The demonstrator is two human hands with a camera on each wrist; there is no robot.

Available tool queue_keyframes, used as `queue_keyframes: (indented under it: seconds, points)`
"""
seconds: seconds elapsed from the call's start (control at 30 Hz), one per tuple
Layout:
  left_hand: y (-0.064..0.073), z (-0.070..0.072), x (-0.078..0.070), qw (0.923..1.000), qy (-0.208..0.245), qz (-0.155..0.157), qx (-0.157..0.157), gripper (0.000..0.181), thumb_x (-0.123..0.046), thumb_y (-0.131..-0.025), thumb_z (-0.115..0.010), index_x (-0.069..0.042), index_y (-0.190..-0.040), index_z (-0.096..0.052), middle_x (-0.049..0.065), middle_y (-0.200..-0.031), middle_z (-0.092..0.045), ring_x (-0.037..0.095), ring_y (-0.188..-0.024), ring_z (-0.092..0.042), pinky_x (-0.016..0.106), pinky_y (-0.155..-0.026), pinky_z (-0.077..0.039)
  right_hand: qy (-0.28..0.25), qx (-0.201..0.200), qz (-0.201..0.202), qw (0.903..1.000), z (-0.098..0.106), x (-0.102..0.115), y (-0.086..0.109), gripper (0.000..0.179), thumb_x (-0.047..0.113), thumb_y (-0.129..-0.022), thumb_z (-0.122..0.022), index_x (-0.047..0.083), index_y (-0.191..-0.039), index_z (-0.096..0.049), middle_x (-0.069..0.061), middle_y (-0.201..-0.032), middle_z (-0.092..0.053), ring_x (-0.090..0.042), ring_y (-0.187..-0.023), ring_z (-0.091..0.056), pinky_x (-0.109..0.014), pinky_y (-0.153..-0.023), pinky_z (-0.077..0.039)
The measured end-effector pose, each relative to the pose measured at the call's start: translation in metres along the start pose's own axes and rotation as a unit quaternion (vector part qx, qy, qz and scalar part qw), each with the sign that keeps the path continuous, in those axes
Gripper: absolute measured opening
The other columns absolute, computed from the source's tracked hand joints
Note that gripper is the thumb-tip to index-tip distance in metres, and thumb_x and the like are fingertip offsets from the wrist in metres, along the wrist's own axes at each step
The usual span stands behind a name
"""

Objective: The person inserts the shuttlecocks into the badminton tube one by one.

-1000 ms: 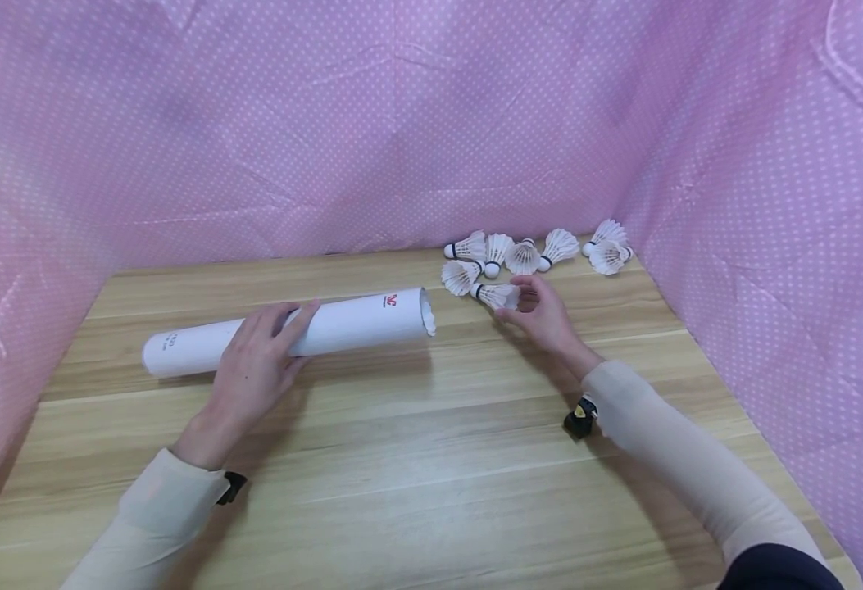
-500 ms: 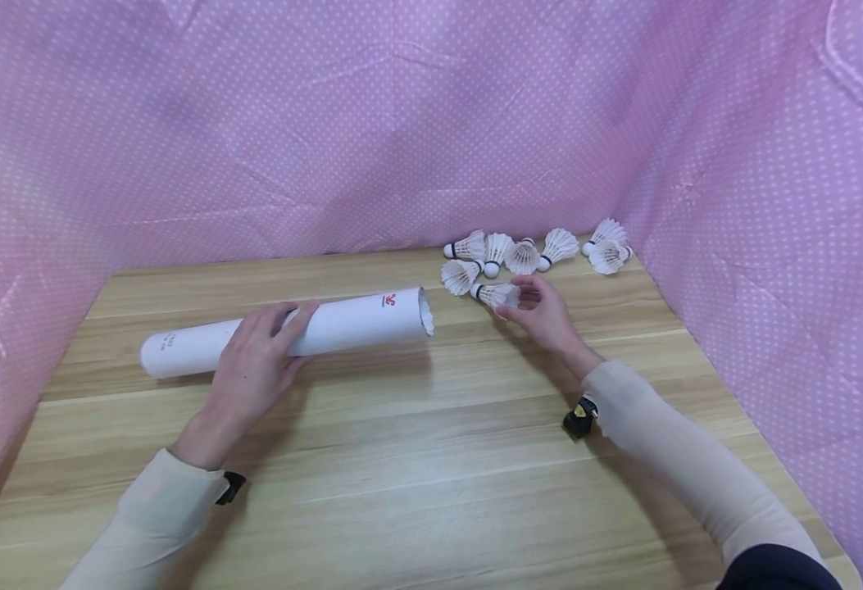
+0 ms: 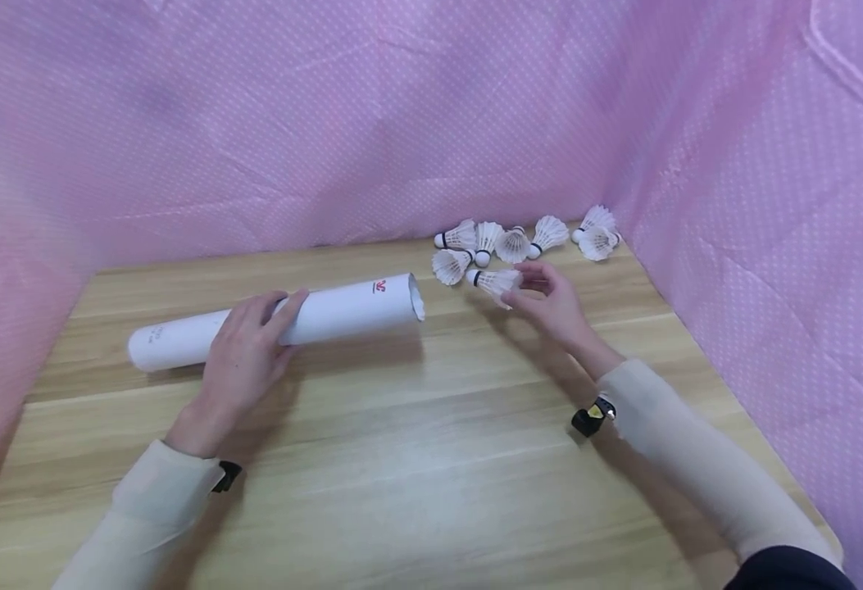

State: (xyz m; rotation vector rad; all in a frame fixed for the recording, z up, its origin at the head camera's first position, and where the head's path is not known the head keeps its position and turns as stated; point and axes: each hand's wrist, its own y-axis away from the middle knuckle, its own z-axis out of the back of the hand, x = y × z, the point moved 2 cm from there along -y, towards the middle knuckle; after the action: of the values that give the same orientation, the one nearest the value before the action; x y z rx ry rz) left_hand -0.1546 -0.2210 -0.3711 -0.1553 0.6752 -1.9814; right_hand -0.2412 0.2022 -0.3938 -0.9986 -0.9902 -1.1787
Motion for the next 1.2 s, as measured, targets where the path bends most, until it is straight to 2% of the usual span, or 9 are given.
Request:
queue_keyframes:
  seconds: [0.13,0.3,0.57,0.8,1.0,1.2]
  points:
    - [-0.003,0.002,0.002,0.9999,0.004,0.001,-0.011,0.090,0.010,-0.064,-0.088,-0.014,-0.144,-0.054,0.026,-0.127,-0.055,0.049,-0.114,-0.052,0.061,-0.099,-0.042,-0.020,-0.003,0.033,0.9992,0.001,0.006,0.004,0.058,0.004,-0.085,-0.079,-0.003,-0.136,-0.054,-0.018,-0.128,-0.059,-0.025,-0.117,-0.058,-0.028,-0.096,-0.052]
    - [-0.007,0.004,0.004,0.9998,0.002,0.001,-0.021,0.088,0.008,-0.065,-0.089,-0.014,-0.143,-0.054,0.026,-0.127,-0.056,0.048,-0.113,-0.052,0.060,-0.099,-0.042,-0.058,0.022,0.061,0.9962,-0.004,0.024,0.016,0.056,0.000,-0.084,-0.079,-0.004,-0.134,-0.054,-0.016,-0.125,-0.061,-0.024,-0.114,-0.060,-0.028,-0.093,-0.054]
    - [-0.007,0.005,0.003,1.0000,0.003,0.008,0.000,0.089,0.008,-0.066,-0.089,-0.015,-0.144,-0.053,0.026,-0.128,-0.054,0.048,-0.117,-0.050,0.060,-0.101,-0.041,-0.108,0.073,0.072,0.9888,-0.015,0.046,0.033,0.055,-0.008,-0.083,-0.076,-0.003,-0.134,-0.055,-0.016,-0.126,-0.060,-0.028,-0.115,-0.059,-0.033,-0.091,-0.056]
    - [-0.008,0.003,0.000,0.9999,-0.003,-0.002,0.012,0.091,0.009,-0.065,-0.089,-0.014,-0.145,-0.052,0.026,-0.129,-0.054,0.048,-0.119,-0.049,0.060,-0.103,-0.041,-0.119,0.107,0.072,0.9845,-0.031,0.058,0.038,0.055,-0.010,-0.083,-0.075,-0.004,-0.133,-0.055,-0.017,-0.125,-0.059,-0.030,-0.115,-0.059,-0.035,-0.090,-0.057]
    - [-0.007,0.002,-0.003,0.9999,-0.002,-0.012,0.002,0.090,0.009,-0.064,-0.090,-0.013,-0.144,-0.054,0.027,-0.129,-0.054,0.048,-0.118,-0.050,0.059,-0.103,-0.041,-0.128,0.129,0.082,0.9800,-0.044,0.068,0.037,0.056,-0.013,-0.081,-0.075,-0.008,-0.134,-0.054,-0.019,-0.126,-0.059,-0.030,-0.115,-0.060,-0.038,-0.093,-0.056]
    - [-0.009,0.002,-0.006,0.9997,0.002,-0.022,-0.005,0.090,0.009,-0.064,-0.090,-0.013,-0.143,-0.054,0.026,-0.130,-0.054,0.048,-0.118,-0.050,0.059,-0.103,-0.041,-0.116,0.140,0.098,0.9785,-0.050,0.073,0.035,0.056,-0.013,-0.082,-0.075,-0.006,-0.133,-0.055,-0.018,-0.125,-0.059,-0.031,-0.115,-0.060,-0.039,-0.093,-0.056]
